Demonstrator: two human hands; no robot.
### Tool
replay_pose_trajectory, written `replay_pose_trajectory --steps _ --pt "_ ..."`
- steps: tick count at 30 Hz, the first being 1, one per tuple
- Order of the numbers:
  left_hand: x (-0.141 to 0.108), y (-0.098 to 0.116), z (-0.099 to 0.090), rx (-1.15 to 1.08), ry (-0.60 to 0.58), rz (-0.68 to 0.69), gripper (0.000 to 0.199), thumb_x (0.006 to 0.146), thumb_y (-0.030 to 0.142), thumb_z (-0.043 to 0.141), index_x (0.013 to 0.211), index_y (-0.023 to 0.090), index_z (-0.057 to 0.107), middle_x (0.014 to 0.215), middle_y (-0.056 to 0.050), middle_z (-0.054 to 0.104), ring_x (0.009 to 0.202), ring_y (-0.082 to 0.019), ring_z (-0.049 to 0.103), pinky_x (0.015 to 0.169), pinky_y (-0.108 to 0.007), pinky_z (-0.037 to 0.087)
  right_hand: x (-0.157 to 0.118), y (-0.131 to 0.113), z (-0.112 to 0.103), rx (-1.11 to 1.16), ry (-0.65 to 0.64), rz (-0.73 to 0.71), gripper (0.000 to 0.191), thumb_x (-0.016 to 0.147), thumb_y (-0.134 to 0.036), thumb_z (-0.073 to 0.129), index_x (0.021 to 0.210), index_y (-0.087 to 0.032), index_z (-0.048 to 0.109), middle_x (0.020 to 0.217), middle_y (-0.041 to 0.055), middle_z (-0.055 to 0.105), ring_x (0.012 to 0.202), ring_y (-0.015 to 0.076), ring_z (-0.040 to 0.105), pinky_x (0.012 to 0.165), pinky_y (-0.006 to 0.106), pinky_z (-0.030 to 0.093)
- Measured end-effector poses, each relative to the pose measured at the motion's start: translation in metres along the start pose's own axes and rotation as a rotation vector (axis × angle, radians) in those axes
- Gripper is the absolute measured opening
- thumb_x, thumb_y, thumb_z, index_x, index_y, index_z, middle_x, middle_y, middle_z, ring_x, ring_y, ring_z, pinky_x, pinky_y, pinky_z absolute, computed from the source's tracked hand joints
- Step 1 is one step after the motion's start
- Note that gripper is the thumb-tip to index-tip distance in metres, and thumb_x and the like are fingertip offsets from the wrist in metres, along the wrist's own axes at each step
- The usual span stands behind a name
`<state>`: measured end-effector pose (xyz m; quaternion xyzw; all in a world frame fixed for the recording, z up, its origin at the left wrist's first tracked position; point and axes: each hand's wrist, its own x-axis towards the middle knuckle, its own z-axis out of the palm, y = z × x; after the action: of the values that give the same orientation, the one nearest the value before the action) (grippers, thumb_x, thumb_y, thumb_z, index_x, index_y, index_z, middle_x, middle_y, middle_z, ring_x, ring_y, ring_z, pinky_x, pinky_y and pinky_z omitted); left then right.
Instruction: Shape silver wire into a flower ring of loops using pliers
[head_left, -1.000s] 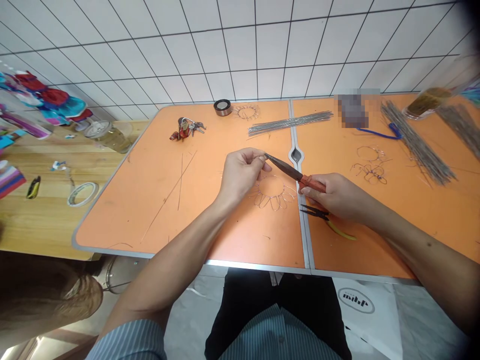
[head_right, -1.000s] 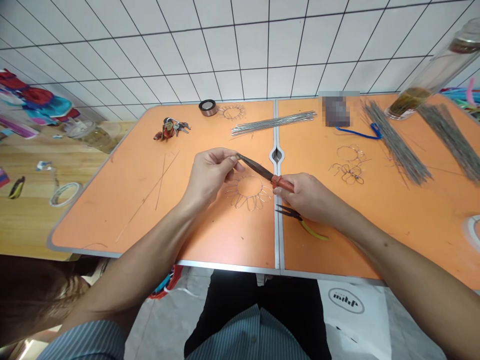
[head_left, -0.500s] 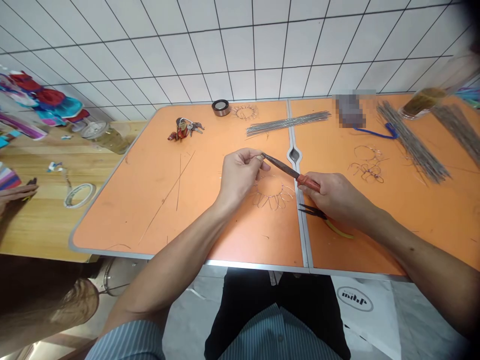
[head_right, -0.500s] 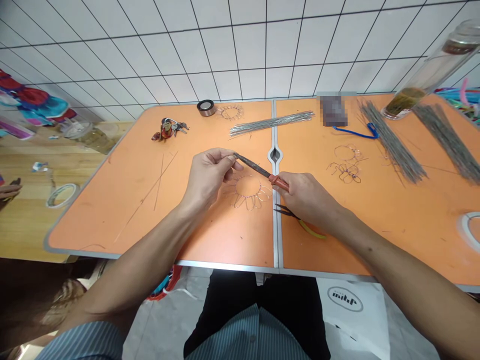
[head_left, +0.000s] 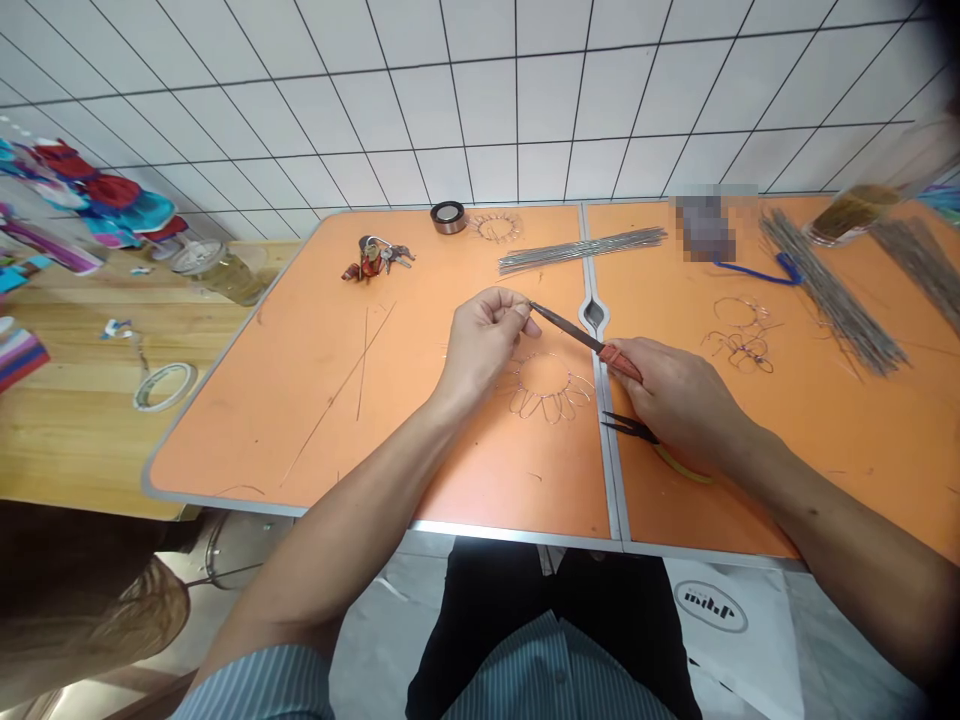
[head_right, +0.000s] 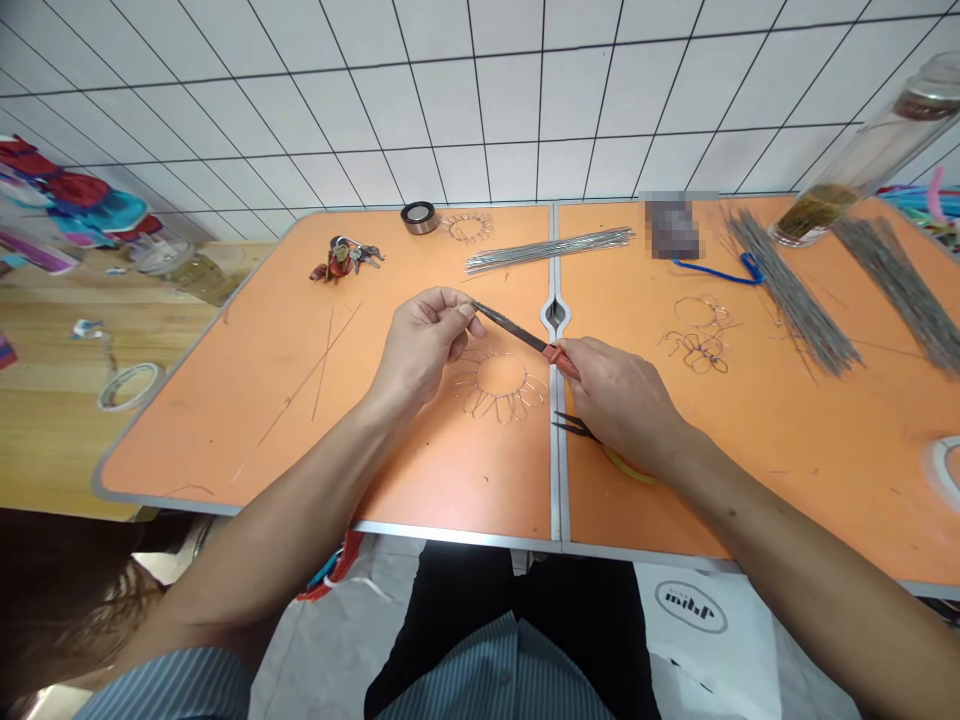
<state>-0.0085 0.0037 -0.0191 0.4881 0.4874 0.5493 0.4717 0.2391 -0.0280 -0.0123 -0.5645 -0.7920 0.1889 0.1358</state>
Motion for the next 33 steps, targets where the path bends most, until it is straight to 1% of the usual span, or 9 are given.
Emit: replay_pose_trajectory --steps 3,6,8,10,15,18,23,29,33 --pt "0.000 0.000 0.001 0.016 0.002 0.008 0.009 0.093 0.025 0.070 0.085 0.022 0.066 0.072 -0.001 0.074 0.048 -0.009 0.036 0.048 -0.028 0.026 -0.002 -0.002 -0.003 0.019 -0.020 0.015 0.039 0.117 -0.043 0.038 0.126 -0.026 0.073 0.131 0.0111 0.081 0.112 0.0325 0.072 0.080 0.040 0.044" --pt "-0.001 0.001 0.002 0.079 0.030 0.076 0.010 0.095 0.023 0.068 0.086 0.021 0.067 0.072 -0.002 0.073 0.052 -0.010 0.043 0.052 -0.027 0.032 -0.003 -0.003 -0.005 0.038 -0.052 0.030 0.038 0.117 -0.044 0.040 0.127 -0.029 0.072 0.137 0.0092 0.080 0.115 0.0334 0.072 0.082 0.040 0.044" --pt "-0.001 0.002 0.002 0.113 0.060 0.119 0.010 0.096 0.022 0.068 0.086 0.021 0.068 0.073 -0.002 0.074 0.057 -0.011 0.049 0.055 -0.026 0.036 -0.003 -0.002 -0.006 0.065 -0.093 0.029 0.034 0.116 -0.045 0.042 0.124 -0.030 0.072 0.133 0.0072 0.081 0.113 0.0326 0.073 0.081 0.039 0.044" --pt "-0.001 0.004 0.001 0.087 0.066 0.089 0.009 0.095 0.024 0.069 0.087 0.021 0.068 0.074 -0.002 0.074 0.055 -0.011 0.047 0.054 -0.027 0.035 -0.002 -0.001 -0.007 0.075 -0.100 0.022 0.032 0.115 -0.044 0.044 0.118 -0.031 0.073 0.128 0.0062 0.082 0.109 0.0319 0.073 0.080 0.038 0.043" --pt "0.000 0.009 -0.003 -0.084 -0.010 -0.047 0.009 0.093 0.029 0.072 0.091 0.021 0.069 0.079 -0.003 0.078 0.048 -0.009 0.037 0.047 -0.027 0.029 0.003 0.009 -0.008 0.048 0.001 0.053 0.027 0.110 -0.042 0.050 0.111 -0.029 0.074 0.117 0.0082 0.083 0.099 0.0315 0.073 0.075 0.037 0.042" --pt "-0.001 0.010 -0.003 -0.138 -0.048 -0.063 0.010 0.092 0.031 0.074 0.092 0.021 0.070 0.082 -0.004 0.079 0.048 -0.008 0.040 0.047 -0.026 0.030 0.006 0.013 -0.009 0.055 0.035 0.064 0.026 0.109 -0.044 0.051 0.115 -0.029 0.072 0.118 0.0090 0.082 0.101 0.0332 0.072 0.075 0.037 0.042" --pt "-0.004 0.012 -0.001 -0.158 -0.055 -0.064 0.011 0.092 0.031 0.075 0.091 0.021 0.070 0.080 -0.003 0.078 0.048 -0.008 0.040 0.047 -0.026 0.029 0.006 0.010 -0.008 0.061 0.024 0.036 0.027 0.111 -0.046 0.048 0.109 -0.029 0.067 0.106 0.0100 0.078 0.095 0.0331 0.067 0.076 0.040 0.041" --pt "-0.005 0.014 -0.001 -0.146 -0.072 -0.077 0.015 0.093 0.035 0.075 0.093 0.021 0.069 0.082 -0.003 0.078 0.049 -0.007 0.039 0.048 -0.026 0.029 0.005 0.008 -0.005 0.044 0.028 -0.020 0.038 0.114 -0.049 0.042 0.125 -0.028 0.072 0.114 0.0133 0.078 0.103 0.0363 0.070 0.080 0.042 0.043" --pt "-0.005 0.013 -0.001 -0.211 -0.102 -0.096 0.012 0.095 0.031 0.073 0.093 0.020 0.069 0.077 -0.002 0.075 0.047 -0.007 0.037 0.046 -0.025 0.025 0.004 0.011 -0.002 0.024 0.036 -0.040 0.043 0.115 -0.046 0.043 0.144 -0.029 0.071 0.129 0.0136 0.080 0.111 0.0380 0.073 0.082 0.043 0.047"
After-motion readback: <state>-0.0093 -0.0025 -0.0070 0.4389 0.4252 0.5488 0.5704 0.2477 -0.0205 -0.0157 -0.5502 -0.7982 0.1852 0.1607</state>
